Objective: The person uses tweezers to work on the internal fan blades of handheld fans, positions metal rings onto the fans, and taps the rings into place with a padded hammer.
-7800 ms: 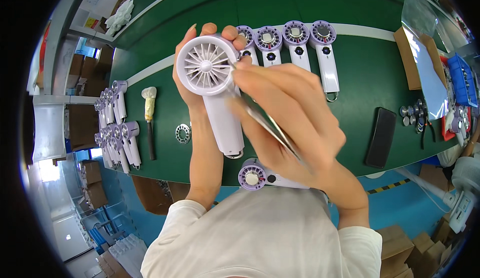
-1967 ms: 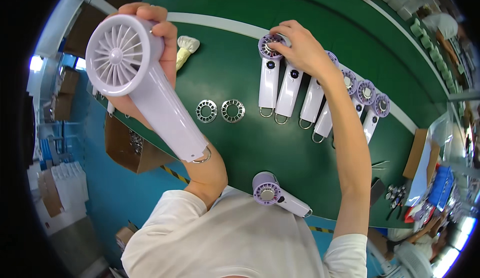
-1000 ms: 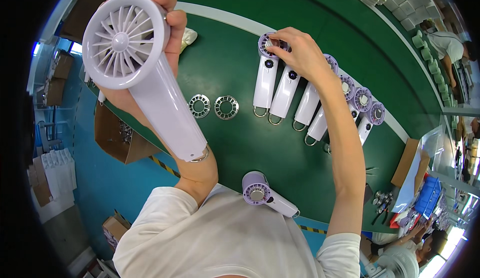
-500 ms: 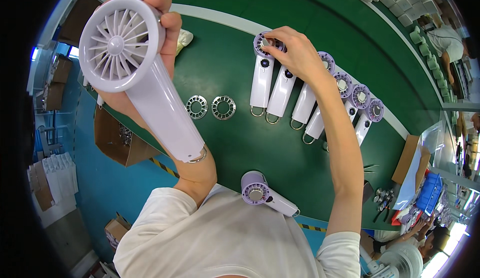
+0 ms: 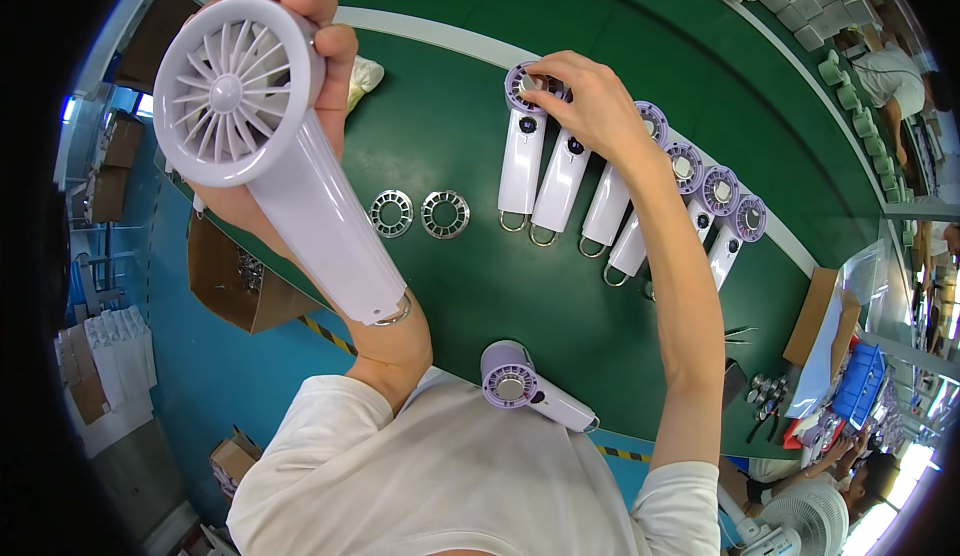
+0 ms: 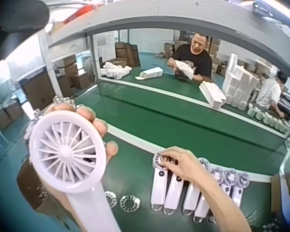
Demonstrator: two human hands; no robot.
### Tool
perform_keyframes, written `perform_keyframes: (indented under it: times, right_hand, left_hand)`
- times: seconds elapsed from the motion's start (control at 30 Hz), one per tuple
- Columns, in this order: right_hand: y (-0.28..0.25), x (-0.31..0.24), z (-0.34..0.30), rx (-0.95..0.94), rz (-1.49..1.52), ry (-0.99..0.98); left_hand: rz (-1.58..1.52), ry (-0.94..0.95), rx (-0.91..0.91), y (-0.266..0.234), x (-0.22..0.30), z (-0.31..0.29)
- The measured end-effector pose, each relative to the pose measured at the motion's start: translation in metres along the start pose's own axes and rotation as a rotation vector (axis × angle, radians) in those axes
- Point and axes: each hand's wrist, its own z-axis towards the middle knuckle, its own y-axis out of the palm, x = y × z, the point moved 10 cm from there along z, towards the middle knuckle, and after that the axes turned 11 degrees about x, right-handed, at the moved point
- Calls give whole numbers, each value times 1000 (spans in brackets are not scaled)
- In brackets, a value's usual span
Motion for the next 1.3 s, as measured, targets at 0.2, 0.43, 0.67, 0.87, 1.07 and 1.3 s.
perform_keyframes:
  times: [0.2, 0.43, 0.67, 0.87, 1.07, 1.3]
  right_hand:
    - [1, 0, 2, -7, -5, 4]
    - [0, 2, 1, 7, 3, -7]
    - [1, 2, -1, -2, -6, 6]
    - [-6, -8, -7, 45, -75, 20]
    - [-49, -30, -40, 377, -175, -81]
    - [0, -62, -95, 270, -212, -223]
  left_hand:
    - [-34, -33, -11, 6, -2, -4]
    - [-515, -445, -509, 52, -14, -11]
    - [-500, -431, -497, 52, -12, -12]
    - [-491, -423, -483, 54, -11, -13]
    - [-526, -428, -491, 53, -13, -14]
    - [-529, -453, -531, 58, -9, -16]
